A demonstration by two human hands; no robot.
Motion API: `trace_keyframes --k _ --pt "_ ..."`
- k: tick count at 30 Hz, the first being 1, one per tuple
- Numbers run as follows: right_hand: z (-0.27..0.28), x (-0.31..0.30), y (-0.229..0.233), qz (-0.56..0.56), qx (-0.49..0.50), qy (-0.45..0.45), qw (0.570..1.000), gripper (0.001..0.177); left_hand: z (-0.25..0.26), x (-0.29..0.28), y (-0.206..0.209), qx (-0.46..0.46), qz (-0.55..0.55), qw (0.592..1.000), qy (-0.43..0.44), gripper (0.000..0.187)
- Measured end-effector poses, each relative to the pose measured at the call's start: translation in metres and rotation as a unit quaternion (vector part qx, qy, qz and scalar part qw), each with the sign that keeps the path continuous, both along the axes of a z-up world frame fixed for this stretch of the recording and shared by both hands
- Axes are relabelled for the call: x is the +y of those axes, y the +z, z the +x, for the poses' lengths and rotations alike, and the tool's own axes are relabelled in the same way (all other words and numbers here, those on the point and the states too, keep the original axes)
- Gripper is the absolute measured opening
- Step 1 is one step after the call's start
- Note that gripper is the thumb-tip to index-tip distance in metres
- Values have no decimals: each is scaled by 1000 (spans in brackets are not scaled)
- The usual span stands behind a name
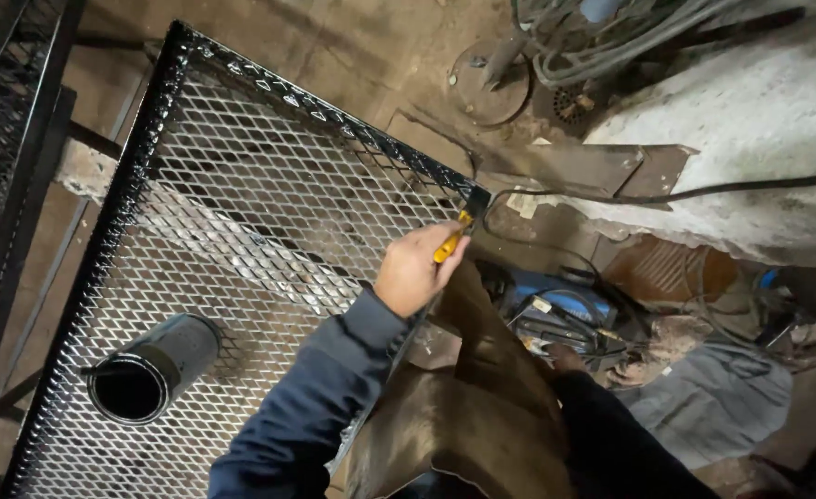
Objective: Painting a metal mesh grate with black paint using a brush.
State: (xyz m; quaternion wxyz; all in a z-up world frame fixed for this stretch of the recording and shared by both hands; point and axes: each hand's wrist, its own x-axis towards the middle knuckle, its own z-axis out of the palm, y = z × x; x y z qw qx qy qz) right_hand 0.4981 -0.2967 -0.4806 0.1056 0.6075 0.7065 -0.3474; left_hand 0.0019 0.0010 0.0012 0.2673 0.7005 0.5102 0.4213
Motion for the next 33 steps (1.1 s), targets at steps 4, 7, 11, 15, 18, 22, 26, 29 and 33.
trace_keyframes --k 4,7,11,15,18,22,26,29,33 --pt "2 8 2 -56 38 -71 995 36 -2 -1 13 28 -12 1000 6 18" --pt "-9 8 4 -139 100 -189 967 39 -4 -3 11 38 -30 999 18 19" --pt "-7 29 7 -196 -14 -171 965 25 -5 3 2 38 -24 999 22 19" --pt "-7 5 10 -159 74 -233 956 35 -9 -4 4 33 -2 999 21 22" --pt "-10 37 13 -326 2 -226 918 28 -5 4 6 30 5 999 17 24" --pt "-1 13 12 -83 -9 -82 993 33 -2 3 -2 28 11 999 29 25" --pt "-4 23 19 -253 104 -336 901 34 0 0 2 47 25 998 40 22" --pt "-2 27 18 -243 70 -300 920 34 2 2 4 56 17 998 31 22" --pt "0 30 21 -244 85 -329 908 31 3 -2 2 13 -5 1000 10 19"
